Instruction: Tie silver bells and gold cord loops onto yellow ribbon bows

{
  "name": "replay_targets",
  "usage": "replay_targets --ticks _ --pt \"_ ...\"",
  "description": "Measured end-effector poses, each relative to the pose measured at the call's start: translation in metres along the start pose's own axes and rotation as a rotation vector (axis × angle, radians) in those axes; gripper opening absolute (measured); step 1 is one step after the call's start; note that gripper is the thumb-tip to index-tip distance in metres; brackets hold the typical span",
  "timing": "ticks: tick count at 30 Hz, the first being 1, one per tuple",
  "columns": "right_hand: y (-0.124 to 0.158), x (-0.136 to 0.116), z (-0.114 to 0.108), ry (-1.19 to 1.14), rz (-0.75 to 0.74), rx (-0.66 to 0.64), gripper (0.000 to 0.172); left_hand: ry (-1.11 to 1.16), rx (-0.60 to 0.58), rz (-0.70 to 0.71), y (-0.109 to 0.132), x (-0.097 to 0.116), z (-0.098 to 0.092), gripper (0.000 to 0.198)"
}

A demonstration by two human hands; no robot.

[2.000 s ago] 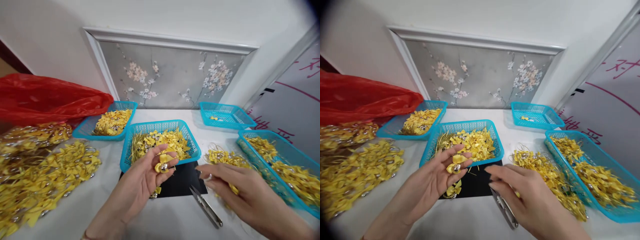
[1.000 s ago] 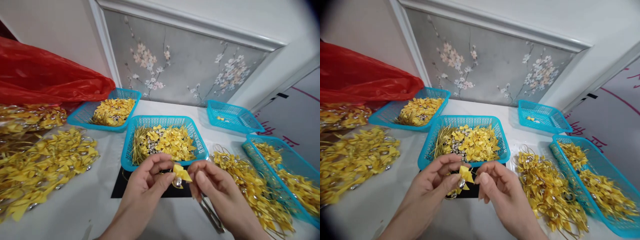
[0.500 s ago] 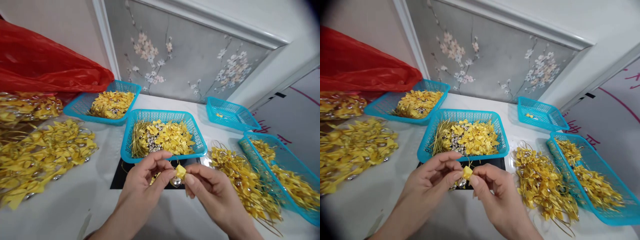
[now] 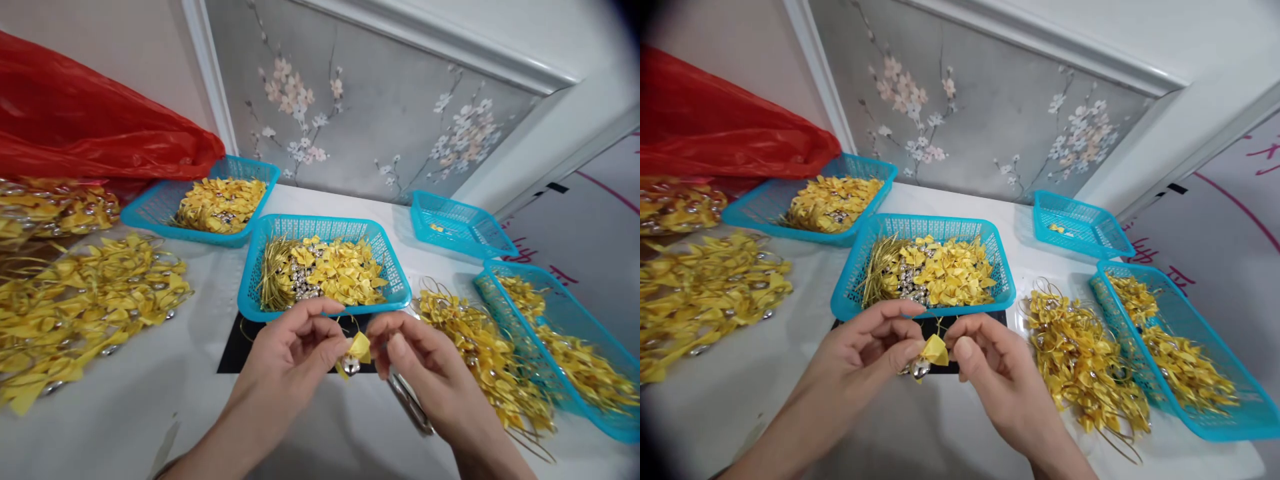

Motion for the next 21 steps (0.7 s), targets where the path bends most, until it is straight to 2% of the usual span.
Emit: replay_targets --ticks 4,7,10,13,15,17,21 --pt "-0.001 0.002 0.005 -0.02 0.058 -0.008 0.023 -0.084 -0.005 0.042 0.002 0.003 0.003 0.017" --pt "-0.001 0.003 0.007 -0.051 0.062 0.019 0.024 -0.179 0.036 0.072 0.003 0.005 -0.001 0.012" --pt "0.001 0.003 0.006 -0.04 0.032 0.076 0.024 -0.258 0.1 0.198 0.005 0.007 -0.006 0.012" --pt "0.004 0.001 0.005 -0.024 -0.015 0.129 0.022 -0.225 0.037 0.336 0.005 0.008 -0.006 0.009" --pt "0.004 0.0 0.005 -0.04 -0.045 0.147 0.019 -0.168 -0.064 0.308 0.005 0.006 -0.002 0.014" --pt "0.004 0.0 0.006 -0.082 -0.066 0.147 0.016 -0.105 -0.125 0.209 0.005 0.003 0.002 0.019" --pt "0.003 0.005 0.01 -0.214 -0.048 0.117 0.017 -0.022 -0.138 0.085 0.005 -0.001 0.006 0.016"
Point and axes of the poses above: each hand's wrist, its own y-axis away from the middle knuckle, its own z-axis out of the palm, x = y × z, the point moved 2 cm from there along -y, towards the middle knuckle, and after that the axes turned 6 degrees about -y, right-handed, at the moved point
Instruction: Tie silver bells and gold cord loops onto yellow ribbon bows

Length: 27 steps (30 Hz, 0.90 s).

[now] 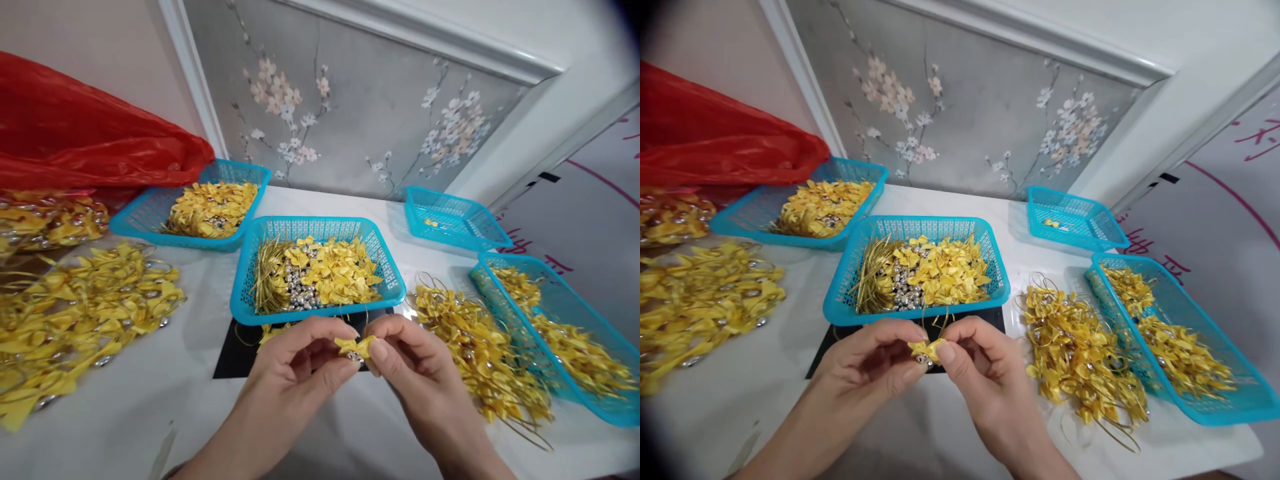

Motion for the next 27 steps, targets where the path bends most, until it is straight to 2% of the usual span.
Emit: replay_targets --ticks 9,12,15,18,20,23,27 --pt "0.005 0.011 0.007 -0.11 0.104 0.003 0.022 0.11 -0.023 -0.087 -0.002 -0.001 0.001 0.018" --pt "0.005 0.011 0.006 -0.145 0.076 -0.005 0.017 0.117 -0.01 -0.1 0.0 -0.001 0.001 0.032" --pt "0.001 0.012 0.002 -0.224 0.027 -0.019 0.012 0.149 -0.012 -0.019 0.001 -0.002 0.001 0.053" --pt "-0.005 0.013 -0.001 -0.419 0.029 -0.008 0.013 0.228 -0.051 0.133 0.0 -0.004 0.001 0.06" --pt "-0.009 0.013 -0.001 -0.636 0.109 -0.026 0.019 0.241 -0.055 0.201 -0.002 -0.006 0.0 0.059" --pt "-0.011 0.013 0.004 -0.937 0.237 -0.078 0.032 0.167 -0.022 0.219 -0.004 -0.009 -0.004 0.051" --pt "-0.01 0.012 0.012 -1.146 0.262 -0.147 0.043 0.002 0.031 0.189 -0.008 -0.008 -0.007 0.039"
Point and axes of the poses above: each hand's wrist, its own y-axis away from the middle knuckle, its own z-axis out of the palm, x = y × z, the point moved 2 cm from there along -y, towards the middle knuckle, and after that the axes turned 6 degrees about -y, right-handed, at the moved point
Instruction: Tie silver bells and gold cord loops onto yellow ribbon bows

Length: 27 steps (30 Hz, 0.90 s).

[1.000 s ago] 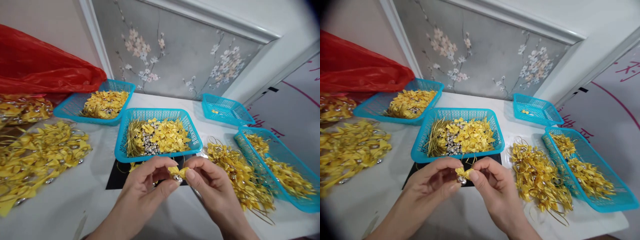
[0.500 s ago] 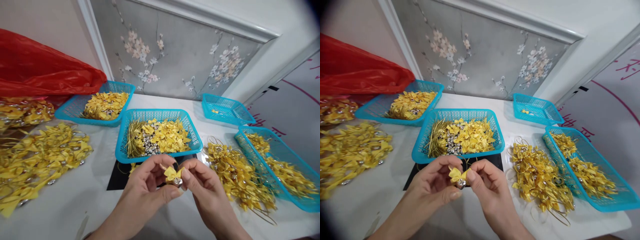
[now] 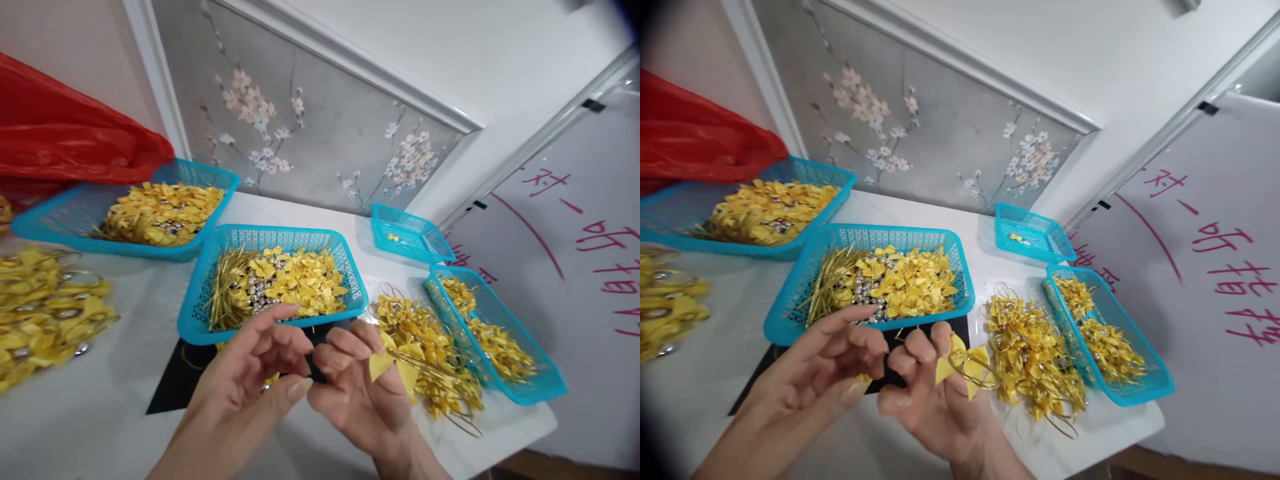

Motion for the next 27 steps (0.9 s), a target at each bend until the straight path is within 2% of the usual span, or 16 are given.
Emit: replay_targets --ticks 5,12,14,17,19,22,25,27 --pt "0.0 0.004 0.001 -0.056 0.021 -0.025 0.036 -0.081 0.066 0.008 -0.002 0.002 -0.001 0.038" --pt "-0.001 0.002 -0.001 0.046 -0.008 -0.009 0.037 -0.051 0.081 -0.02 -0.003 0.0 -0.001 0.035" --pt "-0.002 -0.001 -0.003 0.223 -0.066 0.039 0.039 -0.014 0.079 -0.03 -0.002 -0.002 0.0 0.033" --pt "0.0 -0.008 -0.006 0.721 -0.2 0.176 0.038 0.047 0.064 -0.065 0.001 -0.003 0.002 0.021" --pt "0.004 -0.013 -0.009 0.91 -0.241 0.214 0.033 0.085 0.009 -0.138 0.004 -0.002 0.003 0.019" --pt "0.011 -0.02 -0.014 1.045 -0.248 0.206 0.02 0.127 -0.088 -0.23 0.006 0.005 0.004 0.036" --pt "0.013 -0.023 -0.01 1.454 -0.354 0.108 0.017 0.034 -0.065 -0.263 0.005 0.015 -0.001 0.037" --pt "0.014 -0.021 -0.005 1.604 -0.398 0.047 0.016 0.005 -0.037 -0.256 0.005 0.022 -0.004 0.036"
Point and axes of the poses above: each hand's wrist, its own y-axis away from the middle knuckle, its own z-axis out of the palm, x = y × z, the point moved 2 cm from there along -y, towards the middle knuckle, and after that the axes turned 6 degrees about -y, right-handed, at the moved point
